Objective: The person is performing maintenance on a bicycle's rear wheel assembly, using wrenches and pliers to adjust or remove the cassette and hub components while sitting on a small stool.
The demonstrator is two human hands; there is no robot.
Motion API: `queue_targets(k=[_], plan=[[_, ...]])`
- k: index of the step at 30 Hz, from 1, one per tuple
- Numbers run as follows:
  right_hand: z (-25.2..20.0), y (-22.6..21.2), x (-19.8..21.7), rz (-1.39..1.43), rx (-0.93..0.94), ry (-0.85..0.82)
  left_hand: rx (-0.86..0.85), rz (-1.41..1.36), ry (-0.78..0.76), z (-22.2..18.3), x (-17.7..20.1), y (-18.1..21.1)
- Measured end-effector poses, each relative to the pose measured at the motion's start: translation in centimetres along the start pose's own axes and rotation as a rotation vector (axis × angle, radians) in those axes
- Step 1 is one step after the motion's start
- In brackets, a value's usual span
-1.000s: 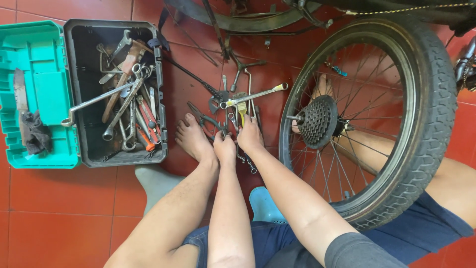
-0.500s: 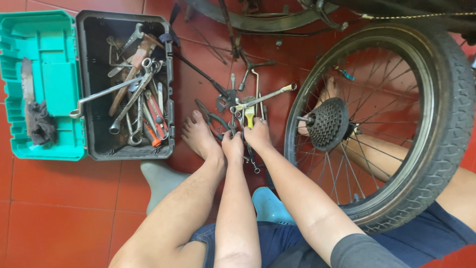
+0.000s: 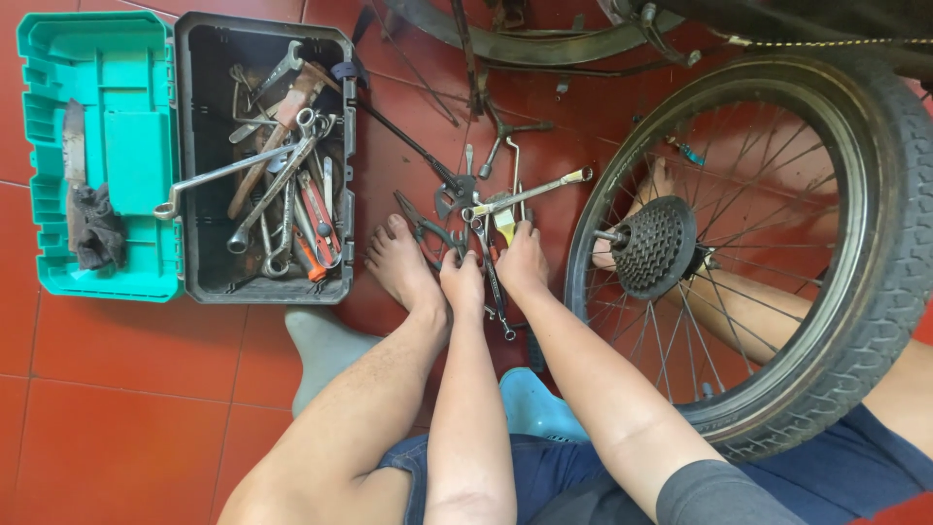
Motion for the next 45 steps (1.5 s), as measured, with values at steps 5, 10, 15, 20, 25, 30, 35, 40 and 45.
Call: queue_targets(k=[5, 10, 15, 20, 25, 30, 35, 40, 45], plan=[[-2.1, -2.2, 2.3, 0.194, 0.093, -0.02, -0.206, 0.398, 0.325, -0.3, 3.3, 3.7], [0.8, 0.5, 0.6, 0.202, 0.253, 0.019, -0.598, 1.052, 0.772, -1.4, 6.9, 8.1], [0.4, 1.4, -0.8, -0.143, 0.139, 0.013, -0.088, 0.15, 0.207, -0.7, 0.9, 0.0], [-1.5, -1.0, -0.8, -0.208, 0.31, 0.17, -0.342, 0.546, 0.433, -1.3, 5.2, 4.9], [0.7, -0.7, -4.5, 0.0, 0.544, -0.067, -0.234, 0.067, 0.148, -4.5, 9.5, 12.4], [-1.9, -3.0, -2.3, -0.04, 0.464, -0.166, -0.01, -0.061, 0.186, -1.2, 2.4, 1.6], [-2.2, -2.7, -2.2, -0.154, 0.333, -0.243, -0.032, -0.066, 0.258, -4.2, 2.5, 3.4], [-2.5, -3.0, -2.0, -0.075, 0.13, -0.331, -0.157, 0.016, 0.315, -2.6, 2.5, 1.9], [3.7, 0.2, -6.8, -0.329, 0.169, -0.261, -0.109, -0.071, 0.336, -2.3, 2.7, 1.5]])
Point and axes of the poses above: each hand's wrist, its own z-axis towards the middle knuckle, its own x-axis out of the back of the hand, y = z × x, the point moved 4 cm from there along z, towards the middle knuckle, and after that the axes turned 9 degrees about -y, right-handed, at the moved point
